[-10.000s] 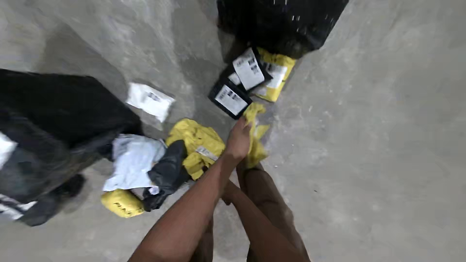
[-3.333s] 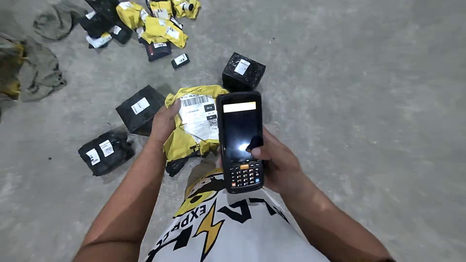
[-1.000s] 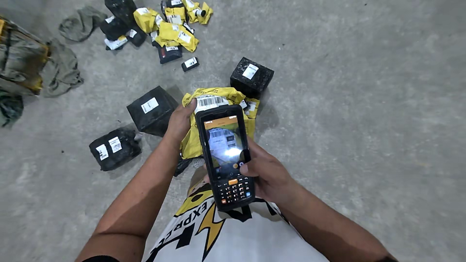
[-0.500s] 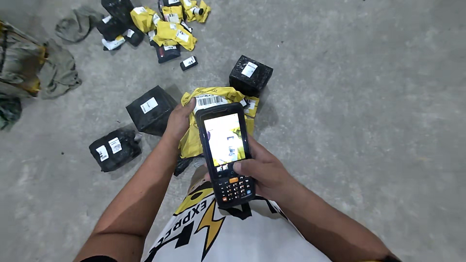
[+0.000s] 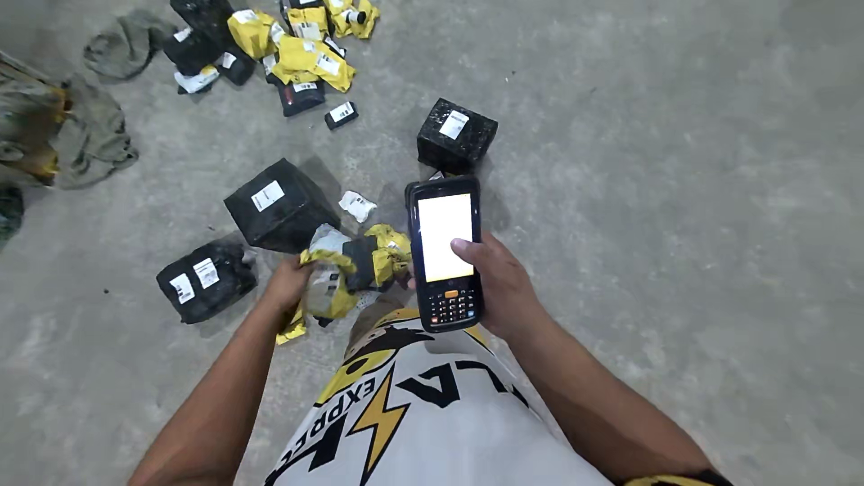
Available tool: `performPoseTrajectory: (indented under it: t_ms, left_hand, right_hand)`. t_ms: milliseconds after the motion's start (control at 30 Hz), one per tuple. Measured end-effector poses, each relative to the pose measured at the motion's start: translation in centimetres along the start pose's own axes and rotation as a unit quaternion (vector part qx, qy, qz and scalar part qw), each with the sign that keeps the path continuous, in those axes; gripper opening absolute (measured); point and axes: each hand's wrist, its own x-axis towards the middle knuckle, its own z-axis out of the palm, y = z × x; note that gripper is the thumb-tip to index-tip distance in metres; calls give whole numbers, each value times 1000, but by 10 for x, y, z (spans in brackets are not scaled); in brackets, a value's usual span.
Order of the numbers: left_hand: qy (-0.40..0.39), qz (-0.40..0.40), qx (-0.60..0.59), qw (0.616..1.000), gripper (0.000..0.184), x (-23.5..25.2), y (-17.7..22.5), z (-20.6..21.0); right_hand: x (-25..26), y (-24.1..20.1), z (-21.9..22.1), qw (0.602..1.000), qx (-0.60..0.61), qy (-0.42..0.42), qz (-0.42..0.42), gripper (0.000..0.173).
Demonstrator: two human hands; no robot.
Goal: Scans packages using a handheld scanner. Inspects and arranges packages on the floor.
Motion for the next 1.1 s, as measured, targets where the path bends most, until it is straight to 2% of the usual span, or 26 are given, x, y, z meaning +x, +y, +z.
performPoseTrajectory:
  t_ms: [100, 267, 367, 533, 733, 1100]
  left_hand:
    - [-10, -96, 56, 994, 39, -5, -66, 12]
    - [24, -238, 36, 970, 40, -35, -157, 37]
    - [48, -287, 16, 956, 39, -57, -193, 46]
    - [42, -339, 24, 939, 43, -81, -232, 54]
    - [52, -369, 16, 928, 42, -92, -250, 58]
    - [56, -345, 20, 937, 43, -73, -228, 52]
  right_hand:
    - [0, 1, -6, 1000, 17, 0, -1, 53]
    - [2, 0, -5, 1000, 20, 18, -1, 56]
    - [4, -1, -4, 1000, 20, 17, -5, 54]
    - [7, -1, -3, 1000, 11, 9, -3, 51]
    - [12, 1, -3, 1000, 21, 7, 1, 55]
    - [17, -2, -7, 1000, 5, 13, 10, 59]
